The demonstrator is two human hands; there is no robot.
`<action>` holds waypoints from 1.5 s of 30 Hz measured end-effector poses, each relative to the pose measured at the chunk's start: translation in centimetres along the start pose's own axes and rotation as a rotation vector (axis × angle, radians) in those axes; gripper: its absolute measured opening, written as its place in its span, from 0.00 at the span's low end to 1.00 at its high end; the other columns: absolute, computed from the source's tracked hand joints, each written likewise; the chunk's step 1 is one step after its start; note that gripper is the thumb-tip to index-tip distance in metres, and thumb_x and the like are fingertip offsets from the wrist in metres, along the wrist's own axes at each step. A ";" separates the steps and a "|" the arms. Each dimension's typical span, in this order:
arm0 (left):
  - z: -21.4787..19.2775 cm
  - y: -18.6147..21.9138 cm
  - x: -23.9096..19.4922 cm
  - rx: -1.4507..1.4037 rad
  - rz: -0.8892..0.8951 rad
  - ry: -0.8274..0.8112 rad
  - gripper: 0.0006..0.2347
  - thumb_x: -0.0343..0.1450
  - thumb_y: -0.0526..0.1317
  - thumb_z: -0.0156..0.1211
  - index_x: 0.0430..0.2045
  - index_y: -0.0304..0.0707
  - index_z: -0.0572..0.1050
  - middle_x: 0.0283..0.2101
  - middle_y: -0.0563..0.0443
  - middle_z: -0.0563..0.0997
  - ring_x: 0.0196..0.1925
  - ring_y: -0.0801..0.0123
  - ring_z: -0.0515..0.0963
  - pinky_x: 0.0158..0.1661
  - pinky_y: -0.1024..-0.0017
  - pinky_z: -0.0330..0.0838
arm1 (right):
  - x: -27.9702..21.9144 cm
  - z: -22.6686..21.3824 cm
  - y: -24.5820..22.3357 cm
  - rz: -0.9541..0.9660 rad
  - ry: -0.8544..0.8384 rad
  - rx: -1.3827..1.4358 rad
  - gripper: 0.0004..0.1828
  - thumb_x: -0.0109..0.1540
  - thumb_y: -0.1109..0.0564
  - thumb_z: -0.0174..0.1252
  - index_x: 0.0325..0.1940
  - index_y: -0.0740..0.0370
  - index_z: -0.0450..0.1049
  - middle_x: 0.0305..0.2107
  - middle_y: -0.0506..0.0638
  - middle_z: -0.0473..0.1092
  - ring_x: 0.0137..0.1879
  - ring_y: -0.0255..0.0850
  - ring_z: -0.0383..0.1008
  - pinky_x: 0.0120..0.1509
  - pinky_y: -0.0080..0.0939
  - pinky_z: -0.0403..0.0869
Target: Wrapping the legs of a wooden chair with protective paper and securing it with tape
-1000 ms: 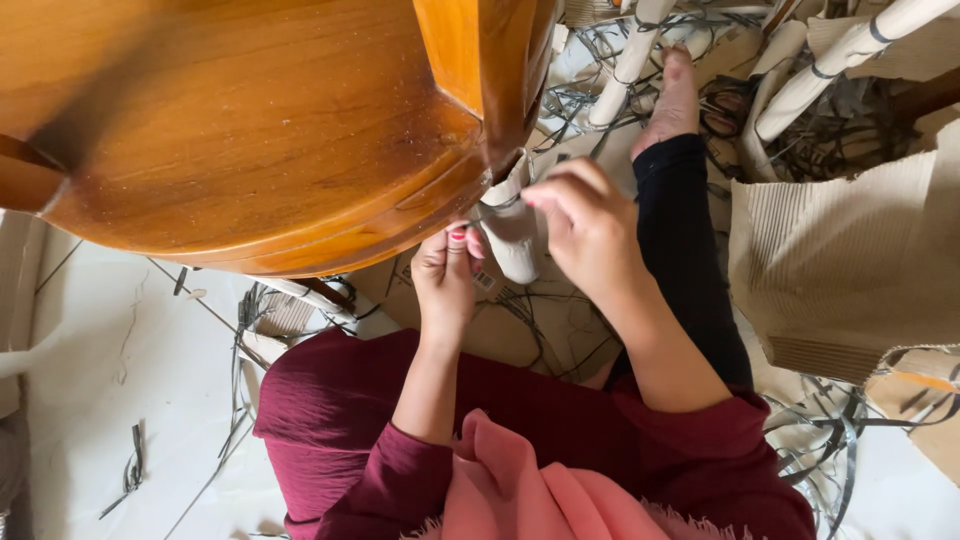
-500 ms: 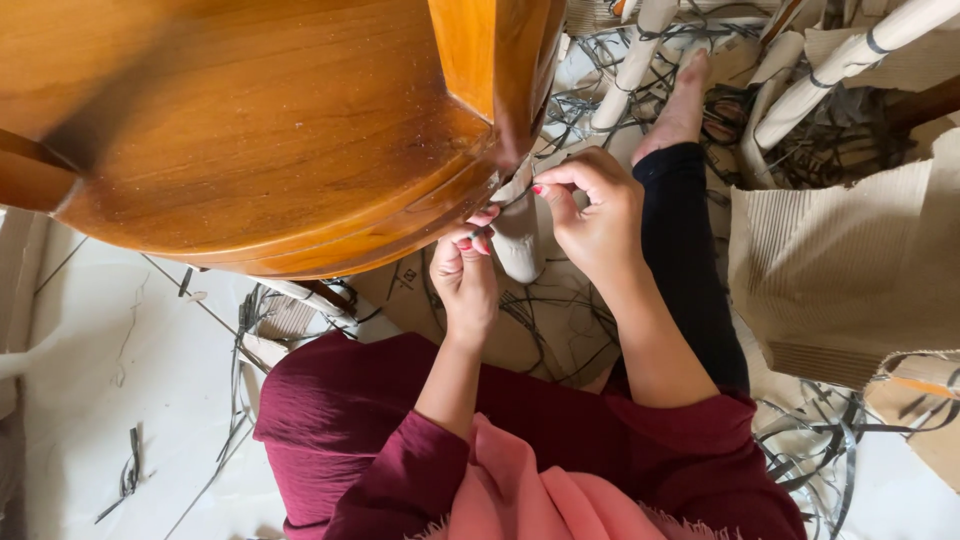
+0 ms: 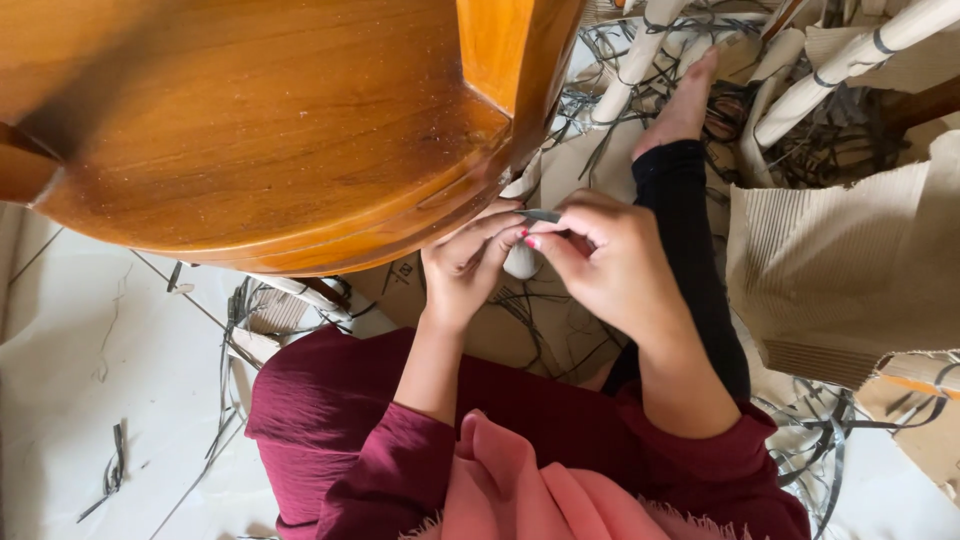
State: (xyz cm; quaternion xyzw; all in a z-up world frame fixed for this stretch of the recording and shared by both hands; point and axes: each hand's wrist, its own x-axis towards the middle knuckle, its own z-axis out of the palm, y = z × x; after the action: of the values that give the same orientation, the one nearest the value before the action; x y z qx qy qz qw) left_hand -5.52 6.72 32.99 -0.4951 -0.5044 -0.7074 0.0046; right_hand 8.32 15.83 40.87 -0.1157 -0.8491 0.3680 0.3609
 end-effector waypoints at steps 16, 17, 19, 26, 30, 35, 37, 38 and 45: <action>0.2 0.9 0.2 0.200 0.014 0.058 0.05 0.73 0.30 0.61 0.33 0.43 0.82 0.31 0.53 0.86 0.33 0.58 0.87 0.38 0.67 0.81 | 0.3 1.5 2.1 -0.247 0.152 -0.074 0.03 0.64 0.67 0.66 0.36 0.64 0.80 0.35 0.52 0.76 0.37 0.45 0.78 0.42 0.39 0.76; 0.4 0.9 0.3 0.201 0.015 0.059 0.05 0.73 0.30 0.61 0.33 0.43 0.82 0.31 0.53 0.86 0.33 0.58 0.87 0.38 0.67 0.81 | 0.4 1.5 1.9 -0.248 0.152 -0.073 0.03 0.64 0.67 0.66 0.36 0.64 0.80 0.35 0.52 0.76 0.37 0.45 0.78 0.42 0.39 0.76; 0.6 1.0 0.3 0.183 -0.010 0.127 0.04 0.71 0.31 0.64 0.29 0.44 0.83 0.28 0.52 0.86 0.32 0.59 0.87 0.37 0.67 0.81 | 0.6 1.6 1.7 -0.288 0.137 -0.051 0.04 0.63 0.68 0.66 0.34 0.65 0.81 0.31 0.54 0.77 0.34 0.44 0.76 0.40 0.38 0.76; 1.7 -0.7 -1.4 0.125 -0.090 0.326 0.10 0.71 0.30 0.66 0.16 0.32 0.77 0.21 0.49 0.82 0.24 0.70 0.79 0.31 0.69 0.76 | 0.7 3.1 3.7 -0.454 0.229 -0.074 0.08 0.64 0.73 0.61 0.38 0.68 0.83 0.29 0.55 0.74 0.31 0.45 0.73 0.35 0.41 0.75; 2.1 -2.8 -2.6 0.111 -0.199 0.454 0.08 0.70 0.33 0.69 0.19 0.34 0.77 0.14 0.53 0.73 0.21 0.80 0.69 0.24 0.76 0.68 | 0.6 4.6 5.7 -0.623 0.345 -0.142 0.11 0.64 0.73 0.58 0.40 0.68 0.85 0.27 0.56 0.71 0.29 0.44 0.69 0.33 0.42 0.74; 1.6 -1.5 -1.7 0.070 -0.145 0.441 0.02 0.71 0.30 0.67 0.29 0.30 0.80 0.24 0.46 0.83 0.27 0.73 0.81 0.32 0.70 0.77 | 1.2 5.1 6.3 -0.744 0.416 -0.217 0.12 0.65 0.72 0.57 0.40 0.69 0.86 0.26 0.57 0.70 0.27 0.46 0.69 0.29 0.44 0.73; 0.8 -0.7 -1.5 0.263 -0.022 0.349 0.04 0.69 0.29 0.69 0.33 0.29 0.80 0.30 0.40 0.84 0.31 0.51 0.85 0.33 0.61 0.78 | 1.2 5.2 6.3 -0.761 0.431 -0.248 0.12 0.65 0.72 0.57 0.39 0.68 0.87 0.25 0.56 0.70 0.27 0.45 0.69 0.28 0.43 0.72; 0.8 -0.8 -1.8 0.264 -0.021 0.350 0.04 0.69 0.29 0.69 0.33 0.29 0.80 0.30 0.40 0.84 0.31 0.51 0.85 0.33 0.61 0.78 | 1.2 5.3 6.3 -0.762 0.431 -0.247 0.12 0.65 0.72 0.57 0.39 0.68 0.87 0.25 0.56 0.70 0.27 0.45 0.69 0.28 0.43 0.72; 0.4 -1.5 -2.9 0.284 0.059 0.278 0.12 0.63 0.26 0.73 0.36 0.29 0.76 0.33 0.44 0.84 0.31 0.56 0.86 0.34 0.68 0.78 | 0.8 5.4 5.4 -0.675 0.395 -0.299 0.13 0.67 0.71 0.53 0.38 0.67 0.84 0.26 0.54 0.66 0.26 0.44 0.66 0.30 0.44 0.71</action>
State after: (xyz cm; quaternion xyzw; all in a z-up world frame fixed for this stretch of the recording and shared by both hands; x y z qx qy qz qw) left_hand -4.49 6.35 29.82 -0.4014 -0.5791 -0.6902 0.1647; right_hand 3.62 17.03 34.91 0.0495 -0.7978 0.0727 0.5965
